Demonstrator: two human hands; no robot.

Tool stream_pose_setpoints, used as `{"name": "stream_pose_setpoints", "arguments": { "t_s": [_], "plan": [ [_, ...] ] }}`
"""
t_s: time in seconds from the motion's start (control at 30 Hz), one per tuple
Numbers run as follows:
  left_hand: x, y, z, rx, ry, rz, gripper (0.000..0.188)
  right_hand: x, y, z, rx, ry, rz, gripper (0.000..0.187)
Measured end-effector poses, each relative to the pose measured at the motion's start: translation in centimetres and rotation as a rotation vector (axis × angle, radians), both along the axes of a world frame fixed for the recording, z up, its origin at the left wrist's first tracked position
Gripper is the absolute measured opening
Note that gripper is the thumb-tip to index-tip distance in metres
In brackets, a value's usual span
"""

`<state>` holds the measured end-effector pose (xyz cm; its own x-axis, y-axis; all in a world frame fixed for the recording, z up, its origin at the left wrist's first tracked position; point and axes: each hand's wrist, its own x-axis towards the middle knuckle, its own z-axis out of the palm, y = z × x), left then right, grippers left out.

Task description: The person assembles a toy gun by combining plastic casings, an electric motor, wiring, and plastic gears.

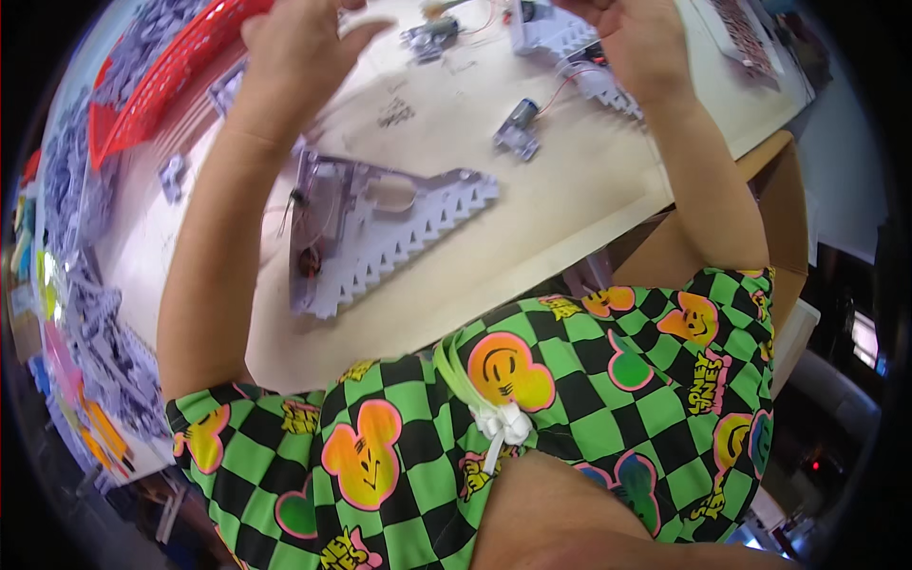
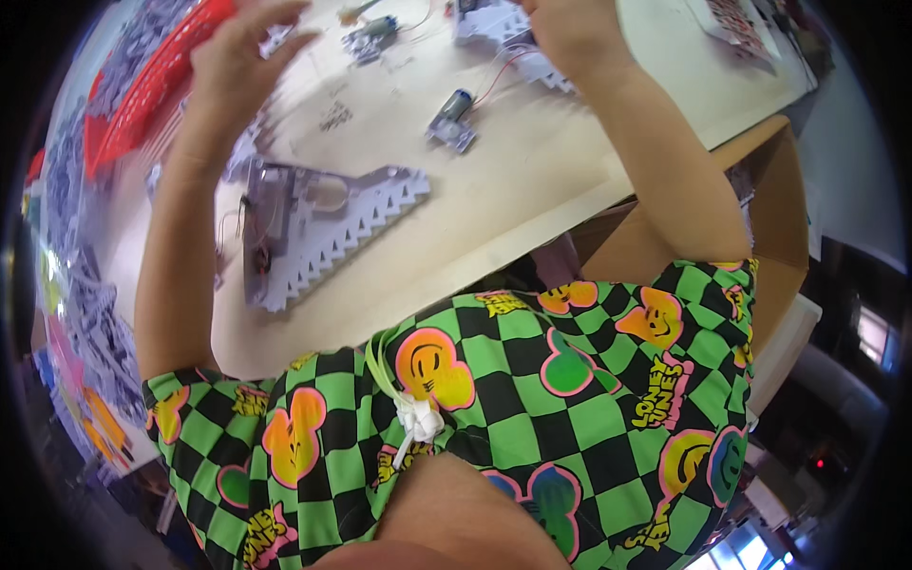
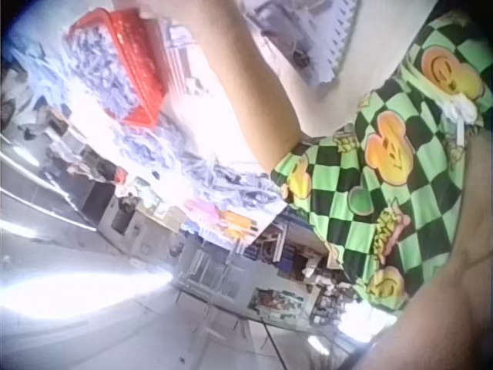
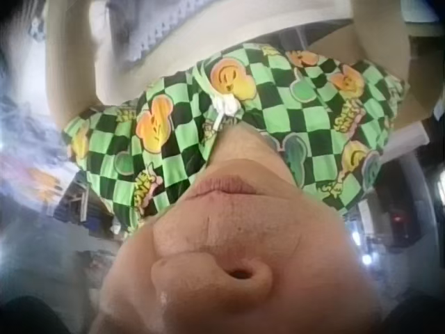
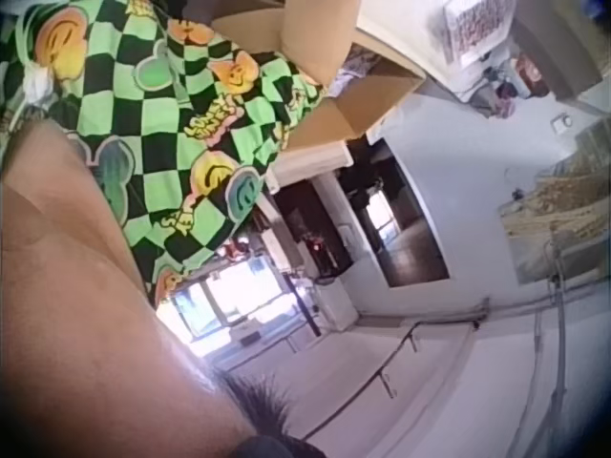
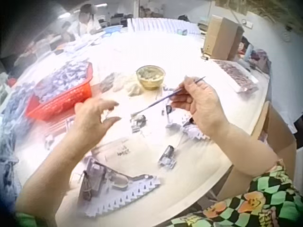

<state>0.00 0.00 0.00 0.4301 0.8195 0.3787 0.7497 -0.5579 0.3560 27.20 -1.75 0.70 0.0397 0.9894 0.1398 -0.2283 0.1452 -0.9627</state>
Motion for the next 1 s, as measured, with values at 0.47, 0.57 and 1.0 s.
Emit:
{"name": "stream_pose_setpoints", "arguments": {
  "t_s": [0.47, 0.57, 1.0],
  "plan": [
    [-12.7, -23.0, -2.0, -0.154, -0.253, 0.407, 0.030, -9.1, -10.2, -0.4, 0.491, -0.169, 0.367, 0.026],
    [-14.9, -24.5, -3.6, -0.137, -0.348, 0.641, 0.033, -10.7, -11.0, -0.1, 0.522, -0.173, 0.309, 0.027],
    [-17.3, -24.4, -6.7, -0.216, -0.247, 0.650, 0.040, -21.5, -13.5, -2.0, 0.688, -0.377, 0.594, 0.011]
  ]
}}
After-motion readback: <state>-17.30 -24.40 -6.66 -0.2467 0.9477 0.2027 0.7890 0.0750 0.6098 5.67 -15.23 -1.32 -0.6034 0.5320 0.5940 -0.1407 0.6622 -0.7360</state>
